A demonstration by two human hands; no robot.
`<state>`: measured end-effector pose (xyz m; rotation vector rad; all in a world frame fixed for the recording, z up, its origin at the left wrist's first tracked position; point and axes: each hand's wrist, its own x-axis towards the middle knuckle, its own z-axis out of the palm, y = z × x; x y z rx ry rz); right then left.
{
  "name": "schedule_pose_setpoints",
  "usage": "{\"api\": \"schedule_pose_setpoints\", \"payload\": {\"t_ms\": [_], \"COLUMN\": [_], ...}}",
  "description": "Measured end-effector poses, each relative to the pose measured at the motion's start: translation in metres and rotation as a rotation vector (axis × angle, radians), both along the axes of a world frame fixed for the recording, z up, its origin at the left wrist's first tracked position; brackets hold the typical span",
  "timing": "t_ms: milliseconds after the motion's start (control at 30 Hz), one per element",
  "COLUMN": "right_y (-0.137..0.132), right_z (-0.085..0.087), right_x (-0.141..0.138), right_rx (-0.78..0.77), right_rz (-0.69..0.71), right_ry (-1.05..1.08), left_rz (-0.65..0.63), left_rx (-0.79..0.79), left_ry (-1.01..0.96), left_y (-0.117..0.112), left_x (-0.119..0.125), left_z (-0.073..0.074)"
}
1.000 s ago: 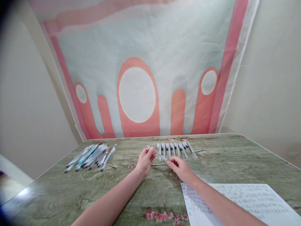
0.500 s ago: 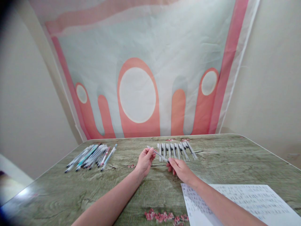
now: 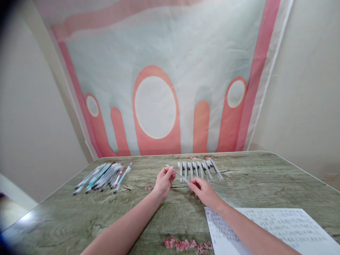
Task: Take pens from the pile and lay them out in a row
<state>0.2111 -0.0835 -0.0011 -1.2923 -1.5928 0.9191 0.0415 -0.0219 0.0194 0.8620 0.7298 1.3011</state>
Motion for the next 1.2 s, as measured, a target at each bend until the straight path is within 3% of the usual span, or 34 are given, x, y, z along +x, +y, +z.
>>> {"api": "schedule_pose_setpoints", "payload": {"t_ms": [600,967,1200], "right_y": [-0.001,0.001,-0.005], "right_z": [0.003,-0.004,0.008], "right_x": [-0.001,-0.001,-0.001], "right_rx": [-0.024,0.054,-0.001], "right_rz": [-0.003,-0.064,-0.033], "right_ry": [-0.017,-0.009,0.021], "left_rz": [-0.022,-0.004,-0.018], "left_rx": [0.002,0.006,0.013], "left_ry": [-0.033,-0.042,-0.041], "left_y": [0.001,0.002,0.002], "left_x": [0.0,-0.001,-0.002], "left_z": [-0.004,-0.005,-0.007]}}
